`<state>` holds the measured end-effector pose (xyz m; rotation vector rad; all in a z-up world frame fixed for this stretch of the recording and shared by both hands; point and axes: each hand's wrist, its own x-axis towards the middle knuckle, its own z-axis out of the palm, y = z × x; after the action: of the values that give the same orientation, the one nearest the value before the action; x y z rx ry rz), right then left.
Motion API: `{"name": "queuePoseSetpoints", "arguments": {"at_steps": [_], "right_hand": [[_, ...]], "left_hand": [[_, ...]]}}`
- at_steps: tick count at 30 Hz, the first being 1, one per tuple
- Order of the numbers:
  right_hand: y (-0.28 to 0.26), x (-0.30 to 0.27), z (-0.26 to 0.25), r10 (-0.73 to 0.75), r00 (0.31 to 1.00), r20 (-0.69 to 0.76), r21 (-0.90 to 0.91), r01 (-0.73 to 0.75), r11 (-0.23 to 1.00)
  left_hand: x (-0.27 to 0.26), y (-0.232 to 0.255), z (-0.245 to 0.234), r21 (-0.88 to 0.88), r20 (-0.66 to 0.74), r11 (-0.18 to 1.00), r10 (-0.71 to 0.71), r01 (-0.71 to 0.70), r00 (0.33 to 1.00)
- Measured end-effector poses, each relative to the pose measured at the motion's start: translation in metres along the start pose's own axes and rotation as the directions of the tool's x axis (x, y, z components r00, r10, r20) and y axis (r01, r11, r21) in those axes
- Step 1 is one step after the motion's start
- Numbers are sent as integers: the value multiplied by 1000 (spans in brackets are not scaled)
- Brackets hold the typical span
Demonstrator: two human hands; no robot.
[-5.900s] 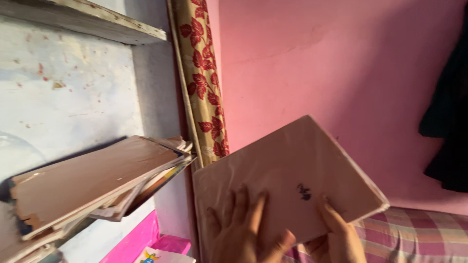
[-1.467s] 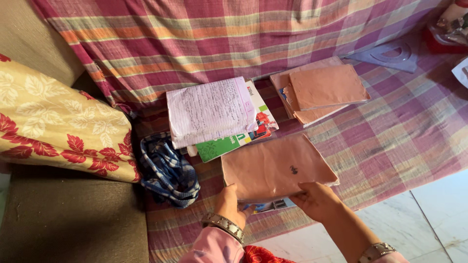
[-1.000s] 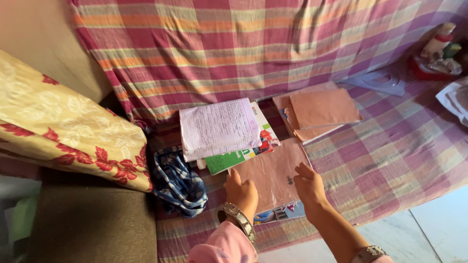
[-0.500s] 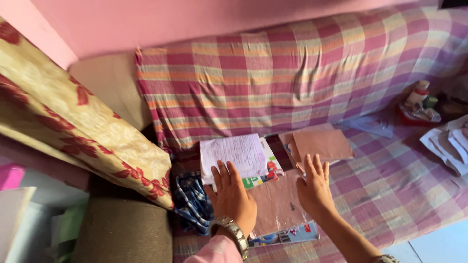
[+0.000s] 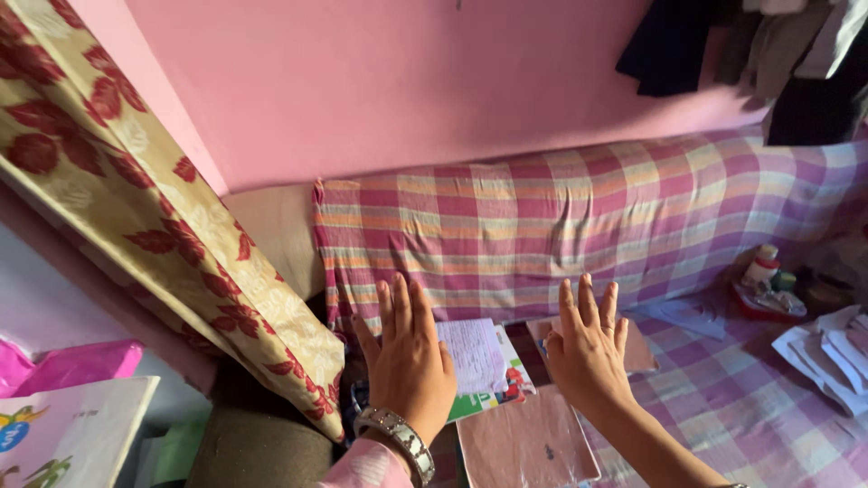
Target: The person repeatedly takes books and notebooks from a wall shelf and places them onto a nearby bed. The person handles items one at a time, stacking them in a growing pile on the bed surface.
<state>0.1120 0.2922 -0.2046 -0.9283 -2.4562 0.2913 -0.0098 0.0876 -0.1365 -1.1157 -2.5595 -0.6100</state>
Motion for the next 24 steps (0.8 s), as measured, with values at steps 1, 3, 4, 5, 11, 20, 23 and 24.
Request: {"name": "queuePoseSetpoints", "arguments": {"at_steps": [1, 3, 4, 5, 11, 20, 23, 24], "right_hand": [[-5, 3, -7, -11, 1000, 4, -2, 11, 1000], [-13, 10, -21, -32, 999, 9, -6, 33, 999], [-16, 14, -27, -51, 998, 25, 30, 50, 998], [-20, 18, -33, -73, 997, 40, 66, 70, 995], [-41, 36, -61, -178, 984, -25, 88, 179, 980], [-83, 49, -110, -273, 956, -103, 145, 286, 947], [-96, 47, -125, -314, 942, -123, 149, 330, 932], [-102, 46, -131, -326, 936, -129, 147, 343, 928]], "left_hand": [[3, 0, -8, 8, -15, 1000, 13, -13, 1000], [9, 1, -25, 26, -47, 999, 41, -40, 998], [11, 2, -33, 50, -43, 997, 65, -62, 997], [14, 1, -41, 74, -41, 994, 86, -82, 995], [29, -8, -72, 211, -103, 966, 176, -152, 979], [34, 10, -146, 285, -181, 955, 137, -82, 974], [35, 23, -164, 276, -211, 959, 119, -57, 970], [35, 25, -168, 276, -222, 959, 122, -57, 967]]}}
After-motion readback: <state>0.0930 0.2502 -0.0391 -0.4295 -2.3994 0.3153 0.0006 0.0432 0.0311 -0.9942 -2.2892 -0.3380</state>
